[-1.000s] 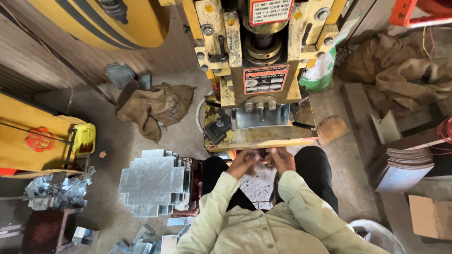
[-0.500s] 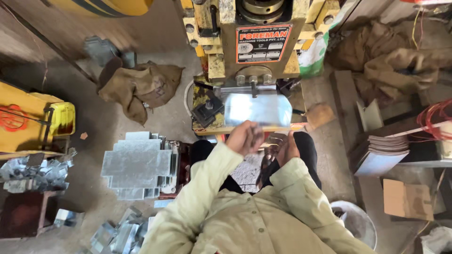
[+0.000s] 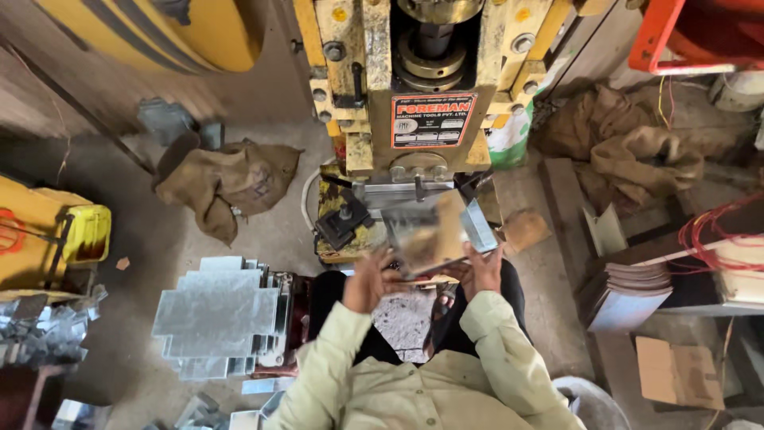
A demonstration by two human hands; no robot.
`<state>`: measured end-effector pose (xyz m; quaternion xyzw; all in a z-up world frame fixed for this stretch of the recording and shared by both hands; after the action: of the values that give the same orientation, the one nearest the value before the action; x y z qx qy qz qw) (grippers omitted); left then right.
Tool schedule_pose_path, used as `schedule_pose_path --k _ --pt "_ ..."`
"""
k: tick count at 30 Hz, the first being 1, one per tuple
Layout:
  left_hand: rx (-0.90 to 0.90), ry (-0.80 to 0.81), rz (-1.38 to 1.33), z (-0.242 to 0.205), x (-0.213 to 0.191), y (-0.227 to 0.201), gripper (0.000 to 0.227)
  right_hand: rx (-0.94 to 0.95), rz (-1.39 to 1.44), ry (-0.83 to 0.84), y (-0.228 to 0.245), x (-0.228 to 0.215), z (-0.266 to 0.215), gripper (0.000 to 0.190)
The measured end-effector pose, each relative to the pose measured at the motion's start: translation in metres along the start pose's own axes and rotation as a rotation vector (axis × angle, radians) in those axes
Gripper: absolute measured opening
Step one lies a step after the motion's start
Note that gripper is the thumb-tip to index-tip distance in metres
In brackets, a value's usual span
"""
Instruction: The person operates a hydraulic press machine to shape metal sheets. They place flat metal sheets into the machine, activate the press, and remove the formed pieces. The person then stacks the finished metal pieces on the floor.
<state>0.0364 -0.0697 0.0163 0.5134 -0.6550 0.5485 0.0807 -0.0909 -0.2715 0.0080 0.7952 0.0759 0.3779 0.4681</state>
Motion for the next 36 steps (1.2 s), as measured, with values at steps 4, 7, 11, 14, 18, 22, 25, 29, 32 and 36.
schedule_pose_path --k 4,7,11,14,18,22,25,29,32,36 --pt "0.609 -0.142 0.644 -0.024 -0.001 0.008 0.091 -0.055 -0.016 0.142 -0.017 0.027 -0.017 0.085" --pt "0.413 -0.497 0.761 -0.017 -0.024 -0.011 0.072 -0.089 -0.129 0.190 -0.019 0.040 -0.001 0.076" --pt "0.685 -0.380 0.584 0.012 -0.030 -0.035 0.057 -0.179 -0.148 0.204 -0.019 0.043 0.038 0.059" --pt "0.738 -0.465 0.854 0.025 -0.038 -0.041 0.048 -0.217 -0.272 0.151 -0.016 0.034 0.049 0.060" --pt "0.711 -0.481 0.804 0.020 -0.040 -0.040 0.050 -0.267 -0.443 0.055 -0.018 0.026 0.045 0.051" --pt "0.767 -0.461 0.765 0.015 -0.035 -0.045 0.056 -0.322 -0.431 0.064 -0.017 0.025 0.046 0.053" --pt "0.752 -0.480 0.716 0.020 -0.045 -0.043 0.053 -0.335 -0.467 0.063 -0.017 0.024 0.046 0.053" --pt "0.731 -0.564 0.769 0.029 -0.062 -0.032 0.056 -0.306 -0.464 0.054 -0.021 0.018 0.049 0.057" --pt "0.717 -0.607 0.795 0.033 -0.065 -0.028 0.055 -0.308 -0.371 0.070 -0.024 0.019 0.055 0.070" --pt "0.728 -0.464 0.808 0.026 -0.033 -0.052 0.081 -0.353 -0.491 0.104 -0.003 0.035 0.058 0.092"
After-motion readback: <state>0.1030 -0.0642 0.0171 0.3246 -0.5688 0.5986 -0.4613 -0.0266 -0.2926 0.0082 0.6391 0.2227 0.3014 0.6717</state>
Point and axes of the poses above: each hand's wrist, its own z-axis towards the middle knuckle, its own x-axis out of the palm, y = z × x, the point moved 5 cm from there along z, towards the middle knuckle, and after that the axes turned 1 degree about z, right-handed, at the moved point
